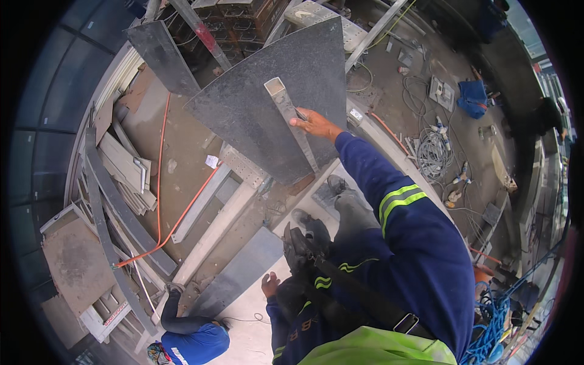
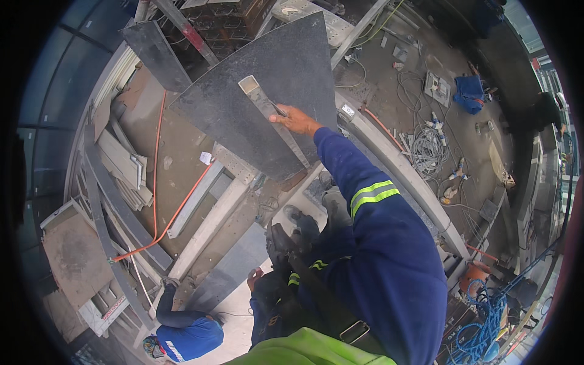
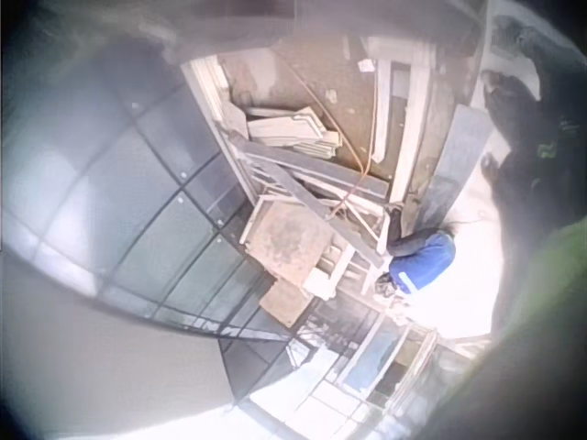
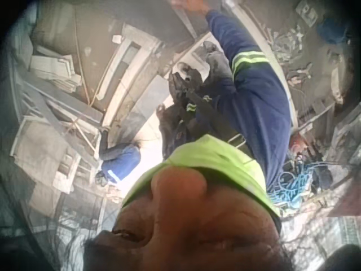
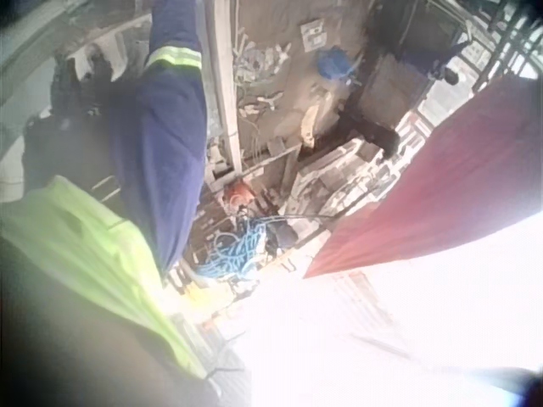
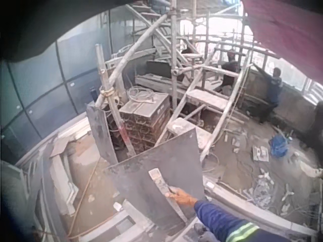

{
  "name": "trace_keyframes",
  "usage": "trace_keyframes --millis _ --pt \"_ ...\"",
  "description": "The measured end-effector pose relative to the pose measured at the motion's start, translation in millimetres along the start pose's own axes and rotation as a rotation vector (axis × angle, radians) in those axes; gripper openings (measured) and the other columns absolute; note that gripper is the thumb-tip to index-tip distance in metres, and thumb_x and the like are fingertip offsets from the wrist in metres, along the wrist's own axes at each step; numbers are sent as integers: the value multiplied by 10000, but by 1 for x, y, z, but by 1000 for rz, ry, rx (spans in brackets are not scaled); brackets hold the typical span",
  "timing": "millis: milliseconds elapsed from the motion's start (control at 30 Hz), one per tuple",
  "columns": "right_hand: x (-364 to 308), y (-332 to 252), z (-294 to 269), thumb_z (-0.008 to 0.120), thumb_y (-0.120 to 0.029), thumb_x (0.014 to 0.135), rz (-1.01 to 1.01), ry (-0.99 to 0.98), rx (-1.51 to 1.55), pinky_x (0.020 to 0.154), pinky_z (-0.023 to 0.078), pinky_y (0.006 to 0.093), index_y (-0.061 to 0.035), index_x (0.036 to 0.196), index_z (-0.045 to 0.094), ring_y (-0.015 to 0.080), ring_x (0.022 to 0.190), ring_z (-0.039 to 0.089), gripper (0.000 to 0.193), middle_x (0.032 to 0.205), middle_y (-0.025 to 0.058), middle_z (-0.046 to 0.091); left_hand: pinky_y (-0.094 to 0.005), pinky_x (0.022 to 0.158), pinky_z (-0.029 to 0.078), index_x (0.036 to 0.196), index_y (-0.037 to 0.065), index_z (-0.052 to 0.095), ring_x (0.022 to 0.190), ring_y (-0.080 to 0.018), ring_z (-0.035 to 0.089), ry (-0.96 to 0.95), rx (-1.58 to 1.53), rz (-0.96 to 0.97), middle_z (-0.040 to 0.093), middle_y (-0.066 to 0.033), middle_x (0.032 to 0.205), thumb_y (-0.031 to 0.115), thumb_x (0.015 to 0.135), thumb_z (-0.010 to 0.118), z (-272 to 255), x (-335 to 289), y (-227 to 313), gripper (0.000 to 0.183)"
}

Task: The person measures a large translucent sheet on a workbench using a tape measure and a straightedge, then uses a utility knife to score and cut the sheet along the marked line. The person repeats the measuring and cutting process on another section of the sheet.

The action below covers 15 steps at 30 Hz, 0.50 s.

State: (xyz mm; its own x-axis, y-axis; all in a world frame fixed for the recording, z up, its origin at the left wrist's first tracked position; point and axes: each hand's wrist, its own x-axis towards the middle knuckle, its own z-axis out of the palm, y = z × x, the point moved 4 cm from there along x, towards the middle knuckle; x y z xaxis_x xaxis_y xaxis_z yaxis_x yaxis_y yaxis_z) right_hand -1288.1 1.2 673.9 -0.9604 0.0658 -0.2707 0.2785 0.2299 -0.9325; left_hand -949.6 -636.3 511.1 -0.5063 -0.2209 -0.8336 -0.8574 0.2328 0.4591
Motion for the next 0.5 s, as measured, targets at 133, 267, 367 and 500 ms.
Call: trace_keyframes --millis 133,267,367,500 --pt "11 13 -44 654 -686 983 7 26 46 1188 434 467 -104 1587 527 358 1413 562 848 1504 195 613 -501 895 587 1518 73 505 1103 -316 717 101 -144 169 714 -148 1229 345 1022 761 -19 13 99 621" --pt "34 12 -114 679 -679 969 -108 54 -79 1191 435 458 -125 1576 553 352 1444 546 832 1500 188 627 -507 889 582 1518 94 508 1161 -329 705 113 -133 209 682 -162 1327 379 1028 737 4 -1 149 611" --pt "35 5 -150 679 -679 971 -100 28 -133 1173 454 441 -126 1580 545 318 1407 570 834 1470 154 647 -491 886 583 1585 87 443 1168 -345 707 49 -159 107 678 -179 1351 368 999 791 30 -9 127 737" --pt "13 -14 -205 686 -699 956 -108 73 -89 1115 515 436 -135 1574 551 266 1344 610 847 1368 129 693 -422 821 578 1546 55 471 1130 -317 712 -1 49 7 701 -165 1228 362 996 797 91 -24 69 710"
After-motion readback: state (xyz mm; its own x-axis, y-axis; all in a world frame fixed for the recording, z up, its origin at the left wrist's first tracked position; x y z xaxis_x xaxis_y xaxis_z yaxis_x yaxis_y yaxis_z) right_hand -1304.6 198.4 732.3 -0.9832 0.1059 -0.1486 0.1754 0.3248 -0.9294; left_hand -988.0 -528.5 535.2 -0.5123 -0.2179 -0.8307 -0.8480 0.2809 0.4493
